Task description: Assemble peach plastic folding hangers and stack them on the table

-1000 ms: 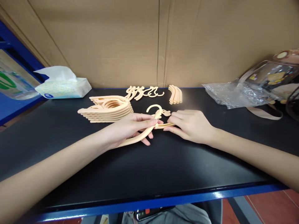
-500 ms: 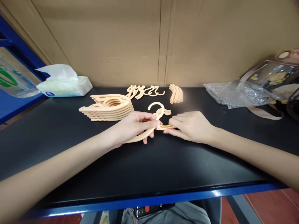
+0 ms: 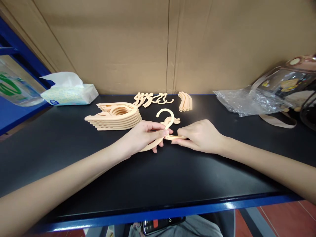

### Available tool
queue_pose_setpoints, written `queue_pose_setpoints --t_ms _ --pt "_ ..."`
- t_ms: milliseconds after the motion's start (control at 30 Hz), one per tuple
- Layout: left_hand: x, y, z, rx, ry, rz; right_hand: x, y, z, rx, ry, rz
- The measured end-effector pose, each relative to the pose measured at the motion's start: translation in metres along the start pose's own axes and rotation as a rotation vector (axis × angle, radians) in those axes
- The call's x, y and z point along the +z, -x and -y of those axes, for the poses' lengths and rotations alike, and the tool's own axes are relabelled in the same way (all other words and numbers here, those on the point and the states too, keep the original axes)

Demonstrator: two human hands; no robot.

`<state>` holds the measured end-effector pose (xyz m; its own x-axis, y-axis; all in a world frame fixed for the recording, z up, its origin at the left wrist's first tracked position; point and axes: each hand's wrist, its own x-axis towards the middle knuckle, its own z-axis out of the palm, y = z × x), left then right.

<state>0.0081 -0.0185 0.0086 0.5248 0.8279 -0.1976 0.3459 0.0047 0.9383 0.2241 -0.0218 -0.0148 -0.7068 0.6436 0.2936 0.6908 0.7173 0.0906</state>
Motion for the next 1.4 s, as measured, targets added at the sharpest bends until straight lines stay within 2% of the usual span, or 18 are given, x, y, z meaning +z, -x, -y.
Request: queue_pose_setpoints --t_ms 300,500,700,967,1167,1400 --pt "-0.002 0.0 0.0 0.035 -0.066 0.001 -0.001 -0.002 0.003 0.089 -0.065 0.046" --pt "-0.005 -0.001 0.002 0.11 -0.16 -0.001 0.0 -0.002 0.005 0.13 -0.074 0.007" --pt "-0.001 -0.003 -0.001 0.102 -0.138 0.006 0.001 -0.001 0.005 0.122 -0.067 -0.019" --pt "0.002 0.0 0.002 0.231 -0.474 -0.072 0.0 -0.004 0.005 0.161 -0.082 -0.011" --pt "0.004 0.004 -0.003 0.308 -0.642 -0.075 0.0 -0.003 0.004 0.144 -0.086 -0.027" --pt "0.006 0.009 0.003 0.412 -1.037 -0.117 0.001 -0.004 0.003 0.105 -0.075 -0.041"
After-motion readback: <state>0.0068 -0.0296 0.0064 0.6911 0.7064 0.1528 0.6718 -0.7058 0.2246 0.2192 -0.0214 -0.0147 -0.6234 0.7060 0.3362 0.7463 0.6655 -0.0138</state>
